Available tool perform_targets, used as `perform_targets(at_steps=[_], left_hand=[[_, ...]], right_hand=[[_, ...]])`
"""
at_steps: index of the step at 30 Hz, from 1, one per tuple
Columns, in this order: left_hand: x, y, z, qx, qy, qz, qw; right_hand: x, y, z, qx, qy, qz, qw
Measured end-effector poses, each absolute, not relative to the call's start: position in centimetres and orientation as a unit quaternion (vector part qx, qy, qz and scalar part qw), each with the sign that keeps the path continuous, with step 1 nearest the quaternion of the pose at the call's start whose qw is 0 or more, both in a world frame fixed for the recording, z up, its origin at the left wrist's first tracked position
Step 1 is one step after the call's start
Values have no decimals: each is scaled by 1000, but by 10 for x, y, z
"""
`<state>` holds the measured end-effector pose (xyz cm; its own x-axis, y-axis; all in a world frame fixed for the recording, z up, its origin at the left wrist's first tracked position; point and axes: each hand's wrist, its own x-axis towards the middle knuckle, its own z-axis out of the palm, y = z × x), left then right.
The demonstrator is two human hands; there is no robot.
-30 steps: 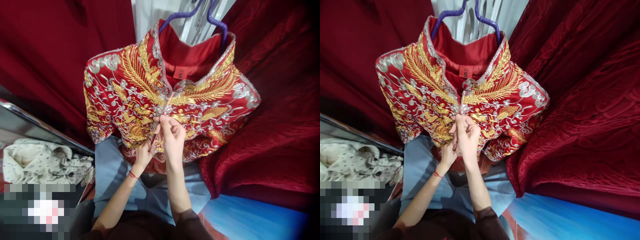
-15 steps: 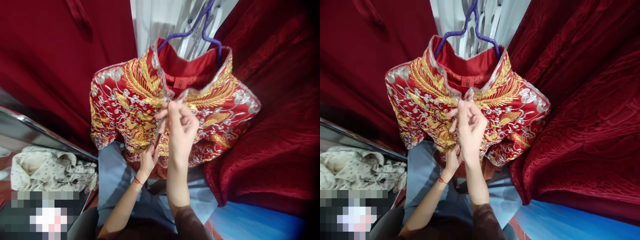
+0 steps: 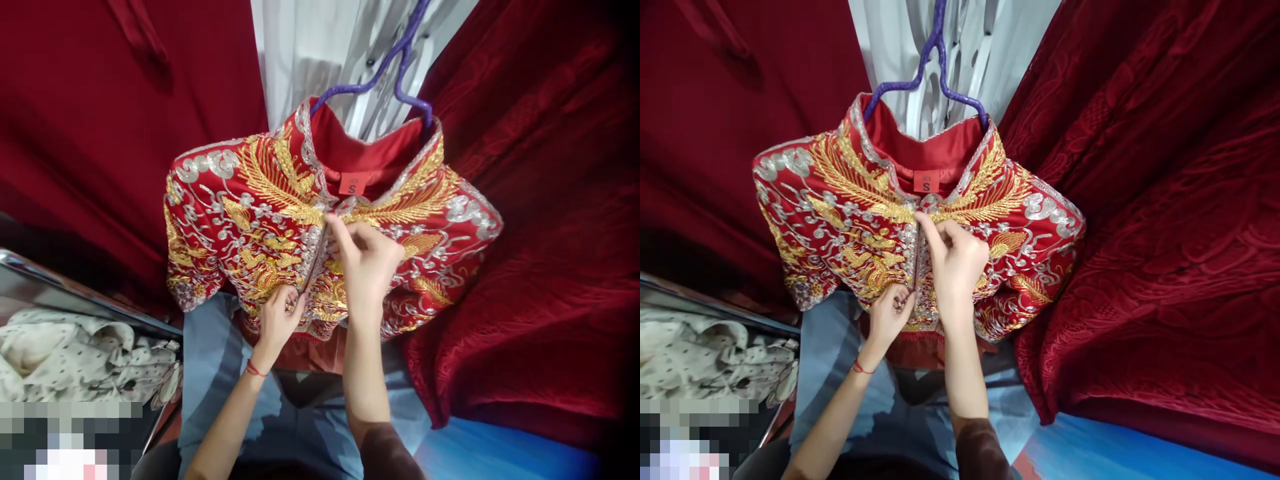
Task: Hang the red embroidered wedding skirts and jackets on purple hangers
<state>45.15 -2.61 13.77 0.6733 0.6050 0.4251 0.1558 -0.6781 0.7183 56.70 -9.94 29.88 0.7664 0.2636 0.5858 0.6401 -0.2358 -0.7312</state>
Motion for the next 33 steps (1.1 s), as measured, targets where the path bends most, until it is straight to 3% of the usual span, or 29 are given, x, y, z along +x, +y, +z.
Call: perform_targets(at_steps=[4, 6, 11, 15, 20, 28, 33], left_hand=[[446, -3, 208, 780, 225, 552, 190], [454, 8, 245, 766, 229, 588, 121], [508, 23, 288, 854, 222, 461, 96], [530, 24, 285, 870, 249, 410, 112], [513, 15, 244, 879, 264, 385, 97], [506, 0, 81, 907, 272, 306, 102], [515, 2, 46, 937, 251, 225, 91]], right_hand=[[566, -124, 286, -665, -299, -485, 483], [576, -130, 284, -635, -283, -576, 431], [614, -113, 291, -795, -272, -465, 277], [624, -98, 291, -839, -268, -399, 257], [602, -92, 249, -854, -262, -367, 259], [579, -74, 121, -867, -331, -296, 228], [585, -70, 72, -885, -390, -168, 188]])
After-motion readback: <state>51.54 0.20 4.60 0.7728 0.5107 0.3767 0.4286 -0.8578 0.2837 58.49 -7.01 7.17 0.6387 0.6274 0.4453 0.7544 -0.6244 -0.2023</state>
